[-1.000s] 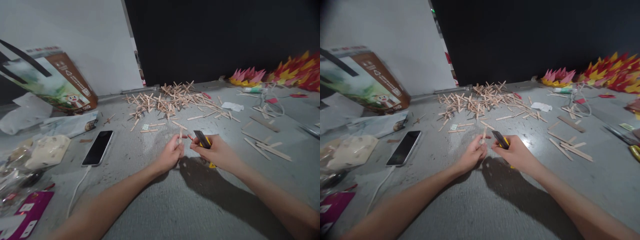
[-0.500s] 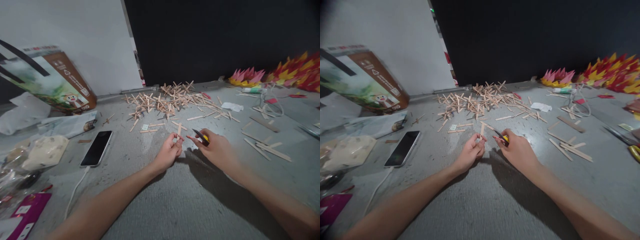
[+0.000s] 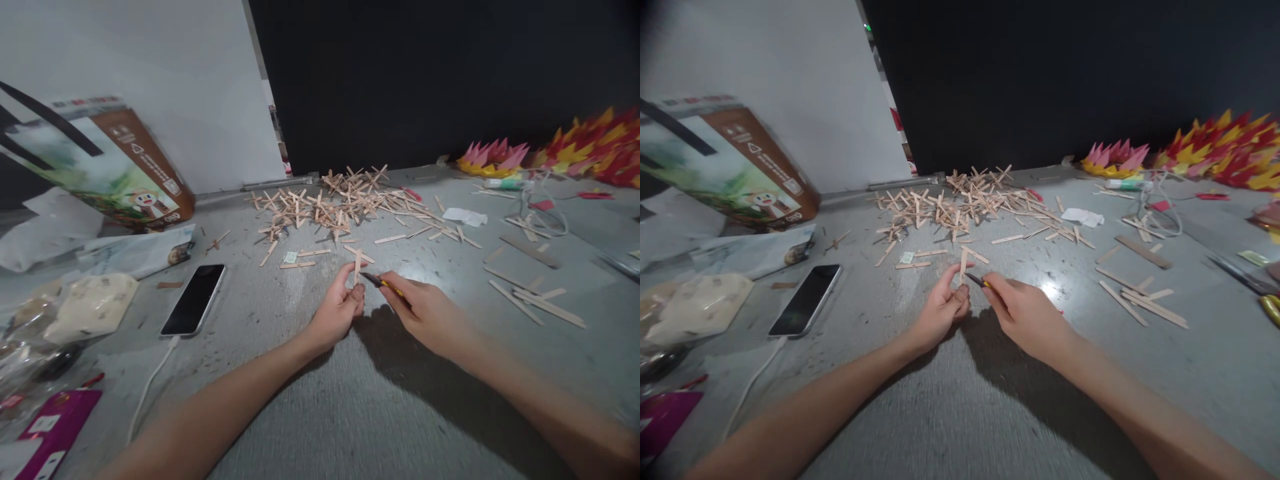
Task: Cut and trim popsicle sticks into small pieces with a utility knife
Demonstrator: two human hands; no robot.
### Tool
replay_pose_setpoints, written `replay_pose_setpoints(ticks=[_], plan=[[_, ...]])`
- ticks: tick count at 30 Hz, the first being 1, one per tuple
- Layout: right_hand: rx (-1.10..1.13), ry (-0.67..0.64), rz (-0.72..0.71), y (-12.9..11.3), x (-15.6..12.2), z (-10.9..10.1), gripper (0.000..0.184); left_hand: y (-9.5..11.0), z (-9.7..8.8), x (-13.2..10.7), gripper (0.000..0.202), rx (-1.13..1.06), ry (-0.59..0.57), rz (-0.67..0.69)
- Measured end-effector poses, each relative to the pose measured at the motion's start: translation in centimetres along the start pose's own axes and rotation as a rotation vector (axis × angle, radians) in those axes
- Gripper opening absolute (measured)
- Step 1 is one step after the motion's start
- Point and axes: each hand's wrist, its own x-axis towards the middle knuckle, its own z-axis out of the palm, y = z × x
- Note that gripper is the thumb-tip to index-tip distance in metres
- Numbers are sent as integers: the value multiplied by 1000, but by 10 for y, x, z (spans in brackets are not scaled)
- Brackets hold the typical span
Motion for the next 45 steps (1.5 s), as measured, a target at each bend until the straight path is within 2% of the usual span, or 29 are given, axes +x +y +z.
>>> replay_pose_setpoints(ticks=[10, 17, 21, 26, 30, 34, 37, 45], plan=[[-14, -51, 13, 2, 0, 3, 28, 2, 0, -2, 66, 8, -9, -9], [-24, -52, -108, 7, -1, -1, 29, 4, 3, -2, 61, -28, -28, -18], [30, 34, -114, 9, 2, -2, 28, 1, 1, 0, 51, -35, 7, -31], [104, 206, -283, 23, 10, 6, 31, -1, 0, 3, 49, -37, 24, -64], [141, 271, -259, 35, 15, 12, 31, 0, -1, 4, 50, 9, 33, -72], [219, 174, -282, 42, 15, 14, 35, -2, -4, 4, 54, 100, -9, -88], [268, 90, -327, 46, 15, 15, 38, -4, -7, 4, 53, 85, -70, -127], [290, 175, -340, 48, 22, 13, 30, 5, -8, 3, 49, 36, -171, -205]])
